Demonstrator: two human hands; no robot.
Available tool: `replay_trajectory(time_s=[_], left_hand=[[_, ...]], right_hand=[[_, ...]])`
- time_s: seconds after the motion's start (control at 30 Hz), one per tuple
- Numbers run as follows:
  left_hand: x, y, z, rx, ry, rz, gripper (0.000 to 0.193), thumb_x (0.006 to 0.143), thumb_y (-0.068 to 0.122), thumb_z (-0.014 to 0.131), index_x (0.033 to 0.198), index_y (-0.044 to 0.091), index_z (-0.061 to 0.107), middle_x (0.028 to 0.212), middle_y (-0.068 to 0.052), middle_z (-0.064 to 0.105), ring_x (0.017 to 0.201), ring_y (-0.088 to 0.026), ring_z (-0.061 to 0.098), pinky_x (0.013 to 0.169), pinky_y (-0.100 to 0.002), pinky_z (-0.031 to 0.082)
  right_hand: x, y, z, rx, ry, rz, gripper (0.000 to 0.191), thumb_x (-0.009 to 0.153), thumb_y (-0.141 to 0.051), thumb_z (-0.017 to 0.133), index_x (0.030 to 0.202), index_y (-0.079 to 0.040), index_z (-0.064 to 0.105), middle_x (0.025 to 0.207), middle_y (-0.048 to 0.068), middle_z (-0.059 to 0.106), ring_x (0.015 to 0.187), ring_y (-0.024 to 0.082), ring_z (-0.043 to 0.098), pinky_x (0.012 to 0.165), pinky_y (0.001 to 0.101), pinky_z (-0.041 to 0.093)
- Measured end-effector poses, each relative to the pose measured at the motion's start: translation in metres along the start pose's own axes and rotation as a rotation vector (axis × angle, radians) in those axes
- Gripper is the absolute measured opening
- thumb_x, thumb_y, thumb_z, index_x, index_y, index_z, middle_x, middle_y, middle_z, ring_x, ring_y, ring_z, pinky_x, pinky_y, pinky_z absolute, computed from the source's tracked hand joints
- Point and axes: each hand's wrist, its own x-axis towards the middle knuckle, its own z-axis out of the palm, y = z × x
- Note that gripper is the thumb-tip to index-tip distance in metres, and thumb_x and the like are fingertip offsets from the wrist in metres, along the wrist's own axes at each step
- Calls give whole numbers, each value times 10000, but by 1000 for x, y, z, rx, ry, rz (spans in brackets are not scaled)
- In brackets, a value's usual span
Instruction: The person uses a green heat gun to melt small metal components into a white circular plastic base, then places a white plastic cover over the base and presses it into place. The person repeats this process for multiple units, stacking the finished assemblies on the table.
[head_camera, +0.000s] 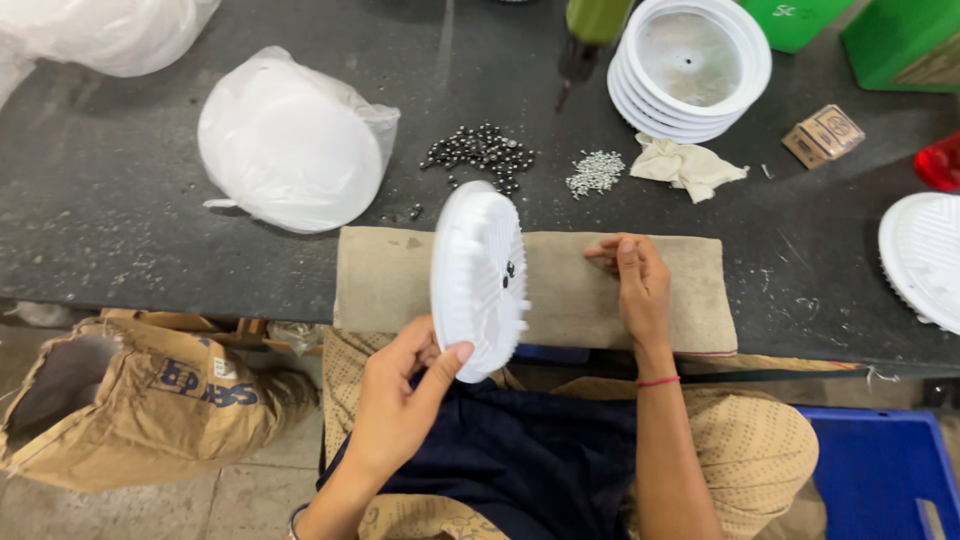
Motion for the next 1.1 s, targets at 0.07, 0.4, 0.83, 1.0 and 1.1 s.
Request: replay_trajectory(time_s=[0.07, 0.4, 0.83, 1.0, 1.1], left_hand=[[-1, 0, 3, 324, -13, 232, 198, 923, 55, 717, 1120, 38, 733, 909, -66, 710, 787, -214, 659, 734, -306, 526], [42, -60, 16, 637, -117, 834, 331, 716, -65, 642, 1011, 56, 734, 990, -77, 690, 1022, -274, 656, 1065, -470, 498], [81, -98, -19, 816, 95, 524, 477, 995, 161, 559, 1461, 69, 524, 1549, -112, 499, 1469, -345, 437, 1197, -483, 340], [103, -111, -26, 1144, 129, 474, 566, 1018, 419, 513, 1502, 124, 507, 1589, -100, 456, 1468, -326, 373, 1184, -531, 254], [106, -117, -28, 1153, 137, 468, 573, 1017, 442, 508, 1506, 144, 504, 1582, -84, 458, 1474, -304, 379, 1195, -535, 247]], right_hand=[[-1, 1, -1, 8, 14, -8, 346, 1138, -325, 459, 1112, -31, 641, 1040, 100, 763, 879, 78, 601, 840, 235, 498], [1, -1, -3, 241, 114, 69, 377, 1128, -328, 430, 1099, 1, 612, 989, 110, 732, 840, 142, 705, 783, 283, 588], [-1, -13, 7, -25, 86, 82, 267, 933, -82, 754, 1148, 21, 634, 945, 43, 710, 819, 63, 660, 709, 195, 533], [-2, -14, 6, -39, 99, 79, 313, 897, -9, 737, 1193, 31, 643, 809, 9, 682, 706, 37, 617, 626, 180, 490], [-7, -13, 2, 23, 112, 51, 321, 914, 13, 714, 1223, 24, 627, 793, 10, 657, 686, 26, 580, 614, 173, 455]])
